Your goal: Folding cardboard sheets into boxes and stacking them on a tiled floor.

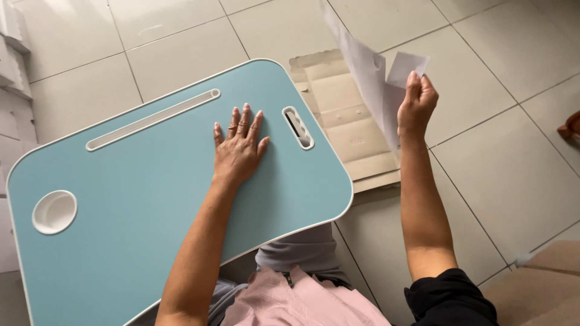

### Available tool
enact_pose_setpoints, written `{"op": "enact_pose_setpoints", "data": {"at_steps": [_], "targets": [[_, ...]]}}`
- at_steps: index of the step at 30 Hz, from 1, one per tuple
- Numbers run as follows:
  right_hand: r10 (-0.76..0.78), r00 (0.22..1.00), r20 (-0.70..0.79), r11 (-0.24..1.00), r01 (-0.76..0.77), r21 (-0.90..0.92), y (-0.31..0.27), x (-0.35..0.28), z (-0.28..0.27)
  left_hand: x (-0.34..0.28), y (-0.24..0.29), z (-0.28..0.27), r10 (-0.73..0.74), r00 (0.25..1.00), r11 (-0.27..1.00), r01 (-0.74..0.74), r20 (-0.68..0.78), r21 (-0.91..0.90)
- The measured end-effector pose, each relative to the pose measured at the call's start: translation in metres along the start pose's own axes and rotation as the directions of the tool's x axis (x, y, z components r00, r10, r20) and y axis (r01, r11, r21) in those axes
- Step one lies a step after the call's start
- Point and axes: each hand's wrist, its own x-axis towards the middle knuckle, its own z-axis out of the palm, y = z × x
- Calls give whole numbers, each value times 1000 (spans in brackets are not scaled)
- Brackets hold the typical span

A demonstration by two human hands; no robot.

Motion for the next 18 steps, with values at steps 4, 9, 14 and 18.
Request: {"op": "enact_pose_setpoints", "data": {"at_steps": [4,9,14,18], "targets": [[-190,980,58,982,190,9,-85,-4,24,-1,-6,1,-17,1000,998,15,-21,-62],[-664,584,467,625,776,-82,-233,-65,59,-8,-28,-16,-201,956,546,-69,-211,-835],[-754,396,524,512,854,91,-268,-165,98,-7,-116,37,-195,979,-171,-93,-59,-981],[-757,233,610,513,790,335,-277,-233,111,-62,-129,-9,-268,950,65,-149,-161,-987]]}}
